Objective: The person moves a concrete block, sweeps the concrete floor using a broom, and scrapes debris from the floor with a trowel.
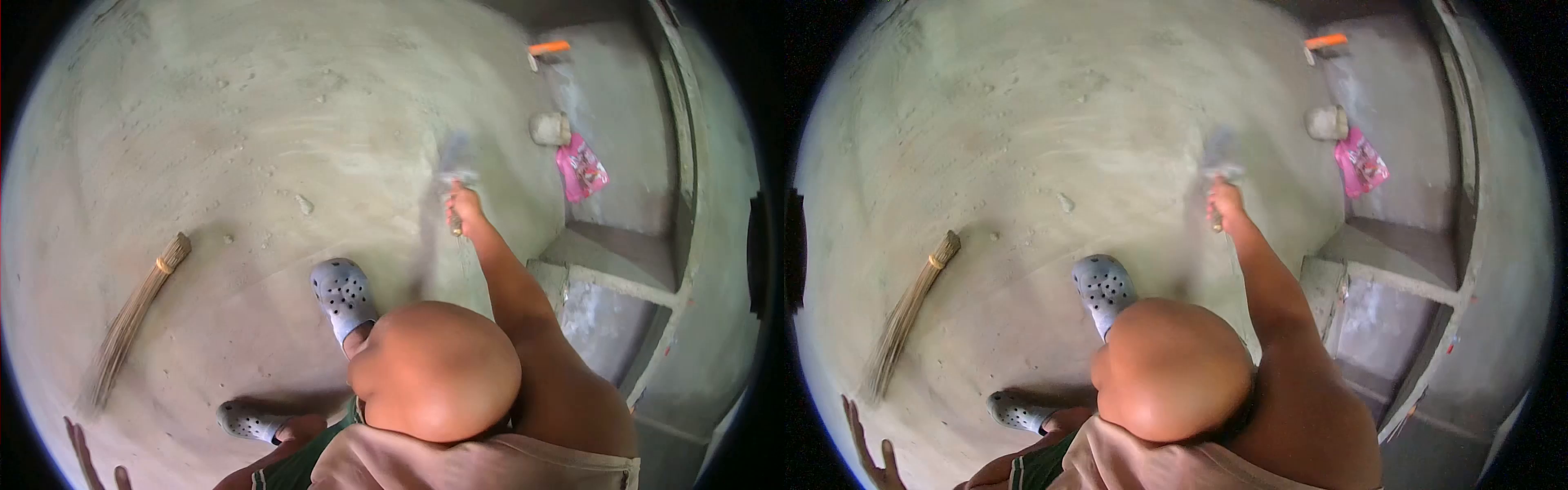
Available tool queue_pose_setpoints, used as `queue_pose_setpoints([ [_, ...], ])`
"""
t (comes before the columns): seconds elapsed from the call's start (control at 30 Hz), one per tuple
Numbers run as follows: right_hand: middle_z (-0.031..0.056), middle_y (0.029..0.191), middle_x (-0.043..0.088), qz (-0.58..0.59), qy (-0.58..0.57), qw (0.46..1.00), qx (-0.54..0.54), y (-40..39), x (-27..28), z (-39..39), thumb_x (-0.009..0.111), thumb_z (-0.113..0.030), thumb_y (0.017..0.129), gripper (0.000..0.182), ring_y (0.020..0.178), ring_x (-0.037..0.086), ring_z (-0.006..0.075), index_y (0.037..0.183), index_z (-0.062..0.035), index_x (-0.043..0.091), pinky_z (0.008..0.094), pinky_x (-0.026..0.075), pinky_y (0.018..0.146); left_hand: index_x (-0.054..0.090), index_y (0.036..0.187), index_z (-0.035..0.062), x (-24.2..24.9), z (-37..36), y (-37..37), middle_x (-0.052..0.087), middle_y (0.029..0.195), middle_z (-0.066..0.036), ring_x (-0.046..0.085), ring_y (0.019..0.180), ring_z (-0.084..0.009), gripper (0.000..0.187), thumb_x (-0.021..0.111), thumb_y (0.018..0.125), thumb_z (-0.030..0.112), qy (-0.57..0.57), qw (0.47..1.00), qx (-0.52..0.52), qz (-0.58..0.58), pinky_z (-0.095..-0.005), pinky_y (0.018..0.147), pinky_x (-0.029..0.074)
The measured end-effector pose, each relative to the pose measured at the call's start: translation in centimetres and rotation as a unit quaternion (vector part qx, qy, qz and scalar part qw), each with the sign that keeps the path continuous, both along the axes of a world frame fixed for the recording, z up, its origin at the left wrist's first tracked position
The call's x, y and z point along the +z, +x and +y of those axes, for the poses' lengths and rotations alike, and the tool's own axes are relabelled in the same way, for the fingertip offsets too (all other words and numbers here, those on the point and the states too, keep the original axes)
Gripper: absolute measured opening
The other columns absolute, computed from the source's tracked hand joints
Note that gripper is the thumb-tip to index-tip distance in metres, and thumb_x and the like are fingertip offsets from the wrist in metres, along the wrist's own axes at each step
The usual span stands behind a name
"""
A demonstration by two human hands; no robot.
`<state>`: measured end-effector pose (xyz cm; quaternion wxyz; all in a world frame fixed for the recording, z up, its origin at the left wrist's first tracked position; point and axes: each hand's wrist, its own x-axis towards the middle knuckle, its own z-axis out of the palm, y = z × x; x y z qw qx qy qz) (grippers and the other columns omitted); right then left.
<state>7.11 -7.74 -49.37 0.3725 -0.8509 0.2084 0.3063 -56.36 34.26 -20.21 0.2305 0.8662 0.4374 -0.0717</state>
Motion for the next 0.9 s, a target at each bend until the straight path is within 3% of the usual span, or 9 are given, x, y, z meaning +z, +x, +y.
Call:
queue_pose_setpoints([
  [0.13,0.0039,0.074,0.055,-0.043,0.102,0.973,-0.203,4.2,-3.8,-2.8,0.054,-0.050,0.104,0.043,0.053,0.051,0.0198,0.110,-0.0070,0.056,0.0409,0.048,0.051,0.047,0.153,0.0074,1.7,-0.4,-3.9,0.046,0.158,-0.016,0.049,0.141,-0.0312,0.059,0.064,0.101,0.031,-0.062,0.982,0.176,-0.038,-0.0417,0.115,0.041],
  [0.2,0.0034,0.073,0.054,-0.031,0.043,0.995,-0.085,4.0,-3.3,-2.2,0.053,-0.050,0.104,0.042,0.054,0.051,0.0198,0.109,-0.0076,0.055,0.0415,0.047,0.051,0.046,0.154,0.0087,1.8,-0.8,-4.8,0.045,0.159,-0.015,0.048,0.142,-0.0306,0.060,0.063,0.102,0.031,-0.093,0.961,0.252,-0.059,-0.0414,0.116,0.040],
  [0.23,0.0028,0.073,0.053,-0.012,-0.015,0.999,0.027,3.0,-3.4,-2.3,0.052,-0.050,0.104,0.042,0.054,0.050,0.0198,0.109,-0.0082,0.055,0.0420,0.046,0.051,0.045,0.155,0.0096,2.3,-0.6,-4.6,0.044,0.159,-0.015,0.047,0.143,-0.0301,0.060,0.062,0.102,0.030,-0.083,0.976,0.202,-0.009,-0.0408,0.116,0.040],
  [0.33,0.0021,0.072,0.050,-0.032,0.056,0.995,-0.077,7.2,-3.5,-4.0,0.052,-0.051,0.103,0.042,0.054,0.049,0.0197,0.100,-0.0095,0.053,0.0429,0.046,0.051,0.040,0.158,0.0115,3.2,-0.8,-4.0,0.042,0.161,-0.015,0.042,0.146,-0.0286,0.059,0.058,0.104,0.029,-0.077,0.978,0.107,0.161,-0.0385,0.117,0.039],
  [0.43,0.0006,0.070,0.048,-0.083,0.122,0.971,-0.186,5.7,-2.6,-1.8,0.049,-0.053,0.104,0.043,0.053,0.047,0.0182,0.099,-0.0099,0.053,0.0410,0.045,0.051,0.041,0.157,0.0102,1.4,-0.5,-6.4,0.043,0.160,-0.016,0.044,0.145,-0.0290,0.059,0.058,0.104,0.028,-0.071,0.986,0.126,0.080,-0.0386,0.116,0.040],
  [0.53,-0.0001,0.067,0.045,0.039,-0.013,0.999,0.032,4.7,-1.8,-1.5,0.047,-0.054,0.104,0.043,0.052,0.045,0.0173,0.100,-0.0117,0.052,0.0394,0.042,0.049,0.041,0.157,0.0088,-1.3,0.8,-10.4,0.045,0.158,-0.016,0.045,0.144,-0.0293,0.059,0.059,0.104,0.028,-0.089,0.992,0.085,-0.021,-0.0388,0.116,0.040],
  [0.6,-0.0018,0.062,0.045,-0.067,0.067,0.981,-0.169,4.4,-1.7,-0.9,0.049,-0.049,0.106,0.039,0.049,0.043,0.0166,0.089,-0.0141,0.049,0.0385,0.041,0.049,0.042,0.156,0.0079,-2.7,1.5,-13.1,0.046,0.158,-0.017,0.046,0.143,-0.0295,0.058,0.059,0.104,0.028,-0.098,0.992,0.011,-0.077,-0.0389,0.115,0.041],
  [0.77,-0.0014,0.061,0.047,0.021,0.043,0.997,-0.057,3.0,-1.3,-1.9,0.050,-0.052,0.105,0.040,0.047,0.043,0.0169,0.091,-0.0139,0.049,0.0392,0.041,0.047,0.043,0.154,0.0025,-2.3,1.2,-8.1,0.045,0.158,-0.017,0.048,0.141,-0.0292,0.054,0.054,0.107,0.025,-0.096,0.980,0.146,0.096,-0.0397,0.115,0.042],
  [0.9,-0.0018,0.061,0.045,-0.086,0.135,0.975,-0.152,2.3,-5.0,-3.4,0.050,-0.052,0.104,0.040,0.046,0.043,0.0175,0.091,-0.0145,0.049,0.0403,0.041,0.047,0.042,0.155,0.0035,-2.8,1.4,-9.7,0.041,0.161,-0.016,0.043,0.144,-0.0291,0.054,0.052,0.107,0.027,-0.170,0.947,0.256,-0.092,-0.0406,0.118,0.039],
])
